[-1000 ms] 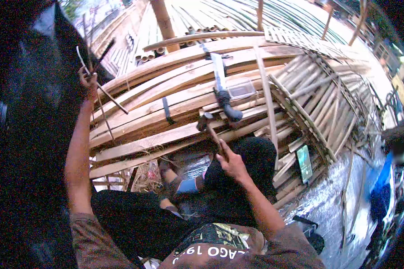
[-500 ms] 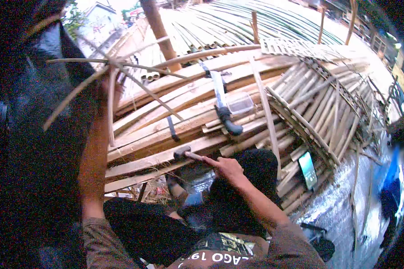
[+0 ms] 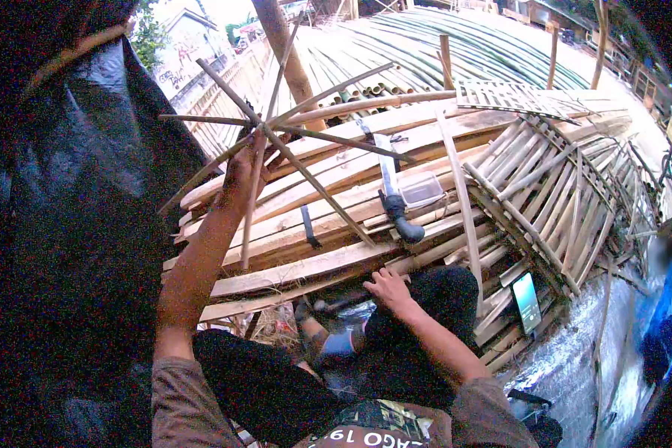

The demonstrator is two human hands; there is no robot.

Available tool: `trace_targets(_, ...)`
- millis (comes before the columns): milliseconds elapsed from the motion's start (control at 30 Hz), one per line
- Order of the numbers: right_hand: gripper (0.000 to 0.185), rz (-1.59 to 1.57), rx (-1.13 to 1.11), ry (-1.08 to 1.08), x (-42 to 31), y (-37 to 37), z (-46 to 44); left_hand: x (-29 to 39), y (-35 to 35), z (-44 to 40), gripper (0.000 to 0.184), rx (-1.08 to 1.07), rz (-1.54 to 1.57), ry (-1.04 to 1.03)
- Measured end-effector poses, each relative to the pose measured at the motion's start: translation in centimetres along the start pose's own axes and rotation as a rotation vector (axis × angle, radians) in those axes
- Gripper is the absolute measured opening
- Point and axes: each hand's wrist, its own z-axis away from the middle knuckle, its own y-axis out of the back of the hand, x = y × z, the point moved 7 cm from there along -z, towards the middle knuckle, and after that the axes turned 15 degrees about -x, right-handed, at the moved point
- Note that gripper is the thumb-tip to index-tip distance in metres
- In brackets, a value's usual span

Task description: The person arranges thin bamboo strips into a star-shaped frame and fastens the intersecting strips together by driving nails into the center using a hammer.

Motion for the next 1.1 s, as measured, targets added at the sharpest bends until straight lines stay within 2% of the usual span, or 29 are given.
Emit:
trace_targets(33,0.037,0.001,-0.003,-0.006,-0.6,1.6,0.5,-0.2,-1.0,0.2,0.021,-0.002,-0.027,-0.007)
trace_targets(100,0.031,-0.427,0.321,-0.104,0.0,7.1,2.3,-1.0,-0.9,0.1,0.023,0.032,-0.064,0.006)
trace_targets(133,0.022,-0.58,0.406,-0.21,0.9,9.4,3.3,-1.3,-1.1,0.1,0.024,0.002,-0.077,0.019)
trace_targets(167,0.021,-0.623,0.593,-0.304,1.9,11.8,5.1,-1.7,-1.3,0.0,0.025,-0.027,-0.089,0.033)
trace_targets(233,0.026,-0.839,0.782,-0.575,3.7,15.2,8.0,-2.0,-2.8,0.5,0.027,-0.045,-0.065,0.067)
trace_targets(267,0.031,-0.938,0.729,-0.538,3.0,17.0,7.4,-2.1,-3.9,0.8,0.029,-0.003,-0.101,0.125)
trace_targets(300,0.036,-1.038,0.684,-0.506,2.5,18.0,6.7,-3.3,-4.2,0.3,0.032,-0.061,-0.066,0.124)
trace_targets(333,0.044,-0.809,0.622,-0.412,2.5,17.7,5.7,-4.1,-5.0,-0.1,0.035,-0.118,-0.032,0.124)
trace_targets(367,0.047,-0.785,0.605,-0.381,2.2,16.4,5.1,-5.0,-5.4,-0.2,0.037,-0.113,-0.014,0.181)
trace_targets(500,0.035,-1.238,0.382,-0.425,-0.3,16.6,4.0,-6.6,-9.7,-0.3,0.042,-0.234,0.178,0.214)
trace_targets(533,0.028,-1.273,0.462,-0.385,-0.7,17.4,4.7,-6.3,-11.7,0.4,0.047,-0.255,0.085,0.239)
trace_targets(567,0.028,-1.263,0.483,-0.421,-0.4,17.9,5.4,-8.1,-10.4,0.2,0.061,-0.379,-0.152,0.339)
trace_targets(633,0.025,-1.201,0.564,-0.535,1.3,18.8,7.2,-9.7,-11.4,1.7,0.077,-0.396,0.0,0.48)
trace_targets(667,0.026,-1.182,0.637,-0.596,3.1,17.9,8.4,-9.8,-11.9,2.6,0.083,-0.52,-0.071,0.538)
trace_targets(700,0.027,-0.91,0.681,-0.646,4.7,19.5,10.2,-11.4,-10.1,3.8,0.083,-0.518,0.015,0.68)
trace_targets(733,0.028,-0.867,0.652,-0.768,7.4,18.4,12.1,-11.9,-9.1,4.7,0.08,-0.598,-0.018,0.781)
trace_targets(767,0.03,-0.828,0.77,-0.769,11.7,14.9,14.5,-12.3,-7.7,5.4,0.074,-0.569,-0.136,0.92)
trace_targets(800,0.031,-0.744,0.775,-0.851,13.4,15.7,16.9,-11.3,-7.5,6.0,0.067,-0.618,-0.387,1.007)
trace_targets(867,0.035,-0.583,0.778,-1.022,16.5,17.4,21.6,-10.5,-5.0,6.9,0.061,-0.714,-0.8,0.978)
trace_targets(900,0.033,-0.497,0.895,-0.978,19.0,16.1,23.9,-9.1,-4.7,7.4,0.06,-0.71,-0.932,0.914)
trace_targets(933,0.03,-0.585,0.752,-1.13,20.7,15.6,25.7,-9.0,-3.2,7.9,0.06,-0.711,-0.941,0.878)
trace_targets(967,0.034,-0.474,0.693,-1.213,21.6,15.8,26.9,-8.9,-2.1,8.2,0.061,-0.711,-0.955,0.836)
trace_targets(1000,0.034,-0.484,0.708,-1.201,23.5,14.7,28.1,-8.6,-2.2,8.7,0.061,-0.721,-0.955,0.829)
trace_targets(1067,0.033,-0.503,0.744,-1.193,27.1,12.3,29.5,-7.5,-1.3,10.3,0.064,-0.531,-0.897,0.941)
trace_targets(1100,0.033,-0.51,0.77,-1.197,28.1,12.2,29.5,-7.8,-0.6,11.4,0.059,-0.469,-0.874,0.975)
